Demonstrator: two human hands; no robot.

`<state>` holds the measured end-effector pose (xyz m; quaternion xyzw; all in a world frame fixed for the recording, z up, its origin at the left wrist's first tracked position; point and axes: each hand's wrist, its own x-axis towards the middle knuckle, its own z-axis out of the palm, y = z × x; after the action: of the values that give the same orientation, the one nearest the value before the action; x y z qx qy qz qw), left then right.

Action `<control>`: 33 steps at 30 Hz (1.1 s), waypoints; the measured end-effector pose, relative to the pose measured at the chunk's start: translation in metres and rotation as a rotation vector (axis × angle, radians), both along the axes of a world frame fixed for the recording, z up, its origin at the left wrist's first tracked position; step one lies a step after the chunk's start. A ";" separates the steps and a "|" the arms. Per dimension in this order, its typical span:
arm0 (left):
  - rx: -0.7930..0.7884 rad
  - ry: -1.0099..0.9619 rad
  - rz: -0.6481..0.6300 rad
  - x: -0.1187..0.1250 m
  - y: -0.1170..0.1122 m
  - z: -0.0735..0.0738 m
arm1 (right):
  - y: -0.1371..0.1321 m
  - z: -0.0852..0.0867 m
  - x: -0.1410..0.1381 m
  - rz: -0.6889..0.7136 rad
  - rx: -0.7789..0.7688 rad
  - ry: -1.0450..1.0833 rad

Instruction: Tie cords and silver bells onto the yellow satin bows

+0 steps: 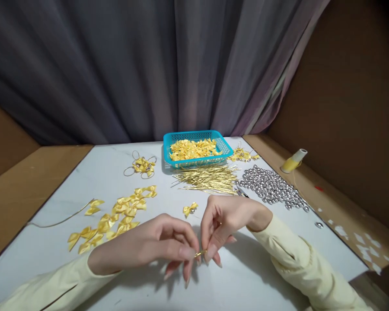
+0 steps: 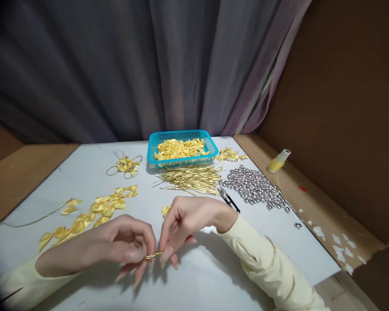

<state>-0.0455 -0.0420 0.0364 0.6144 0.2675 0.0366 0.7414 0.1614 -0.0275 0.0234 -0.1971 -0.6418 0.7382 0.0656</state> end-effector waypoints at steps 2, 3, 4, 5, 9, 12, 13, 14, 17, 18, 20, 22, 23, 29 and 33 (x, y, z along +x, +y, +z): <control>0.073 0.082 -0.004 0.002 -0.001 0.000 | -0.001 0.001 0.000 0.002 0.024 -0.035; 0.111 0.127 -0.003 0.003 -0.002 -0.001 | -0.002 0.001 0.000 0.000 0.040 -0.051; 0.149 0.168 -0.003 0.004 -0.002 -0.001 | -0.002 0.000 0.000 -0.002 0.056 -0.068; 0.185 0.197 -0.006 0.005 -0.003 -0.001 | -0.003 0.000 0.000 -0.004 0.071 -0.084; 0.301 0.255 -0.031 0.007 -0.006 -0.004 | -0.005 -0.001 0.000 -0.009 0.108 -0.143; 0.288 0.269 -0.031 0.007 -0.005 -0.005 | -0.005 0.000 0.001 -0.027 0.130 -0.166; 0.274 0.265 -0.027 0.007 -0.005 -0.005 | -0.005 0.001 0.001 -0.034 0.133 -0.160; 0.264 0.261 -0.018 0.006 -0.004 -0.004 | -0.005 0.002 0.002 -0.043 0.136 -0.149; 0.245 0.249 0.023 0.005 -0.002 -0.002 | -0.004 0.004 0.003 -0.072 0.130 -0.114; 0.242 0.243 0.037 0.004 -0.002 -0.002 | -0.004 0.004 0.003 -0.083 0.127 -0.109; 0.240 0.230 0.059 0.002 -0.001 -0.001 | -0.003 0.005 0.004 -0.103 0.112 -0.106; 0.237 0.225 0.068 0.002 -0.001 0.000 | -0.003 0.005 0.004 -0.116 0.086 -0.100; 0.233 0.224 0.069 0.001 -0.001 0.000 | -0.002 0.005 0.004 -0.124 0.077 -0.093; 0.224 0.219 0.084 0.000 0.001 0.002 | -0.004 0.004 0.006 -0.158 0.156 -0.114; 0.213 0.214 0.065 0.001 0.002 0.001 | -0.007 0.005 0.007 -0.166 0.223 -0.158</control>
<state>-0.0447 -0.0397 0.0369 0.6811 0.3593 0.0233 0.6376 0.1680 -0.0341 0.0288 -0.2985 -0.7045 0.6365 0.0972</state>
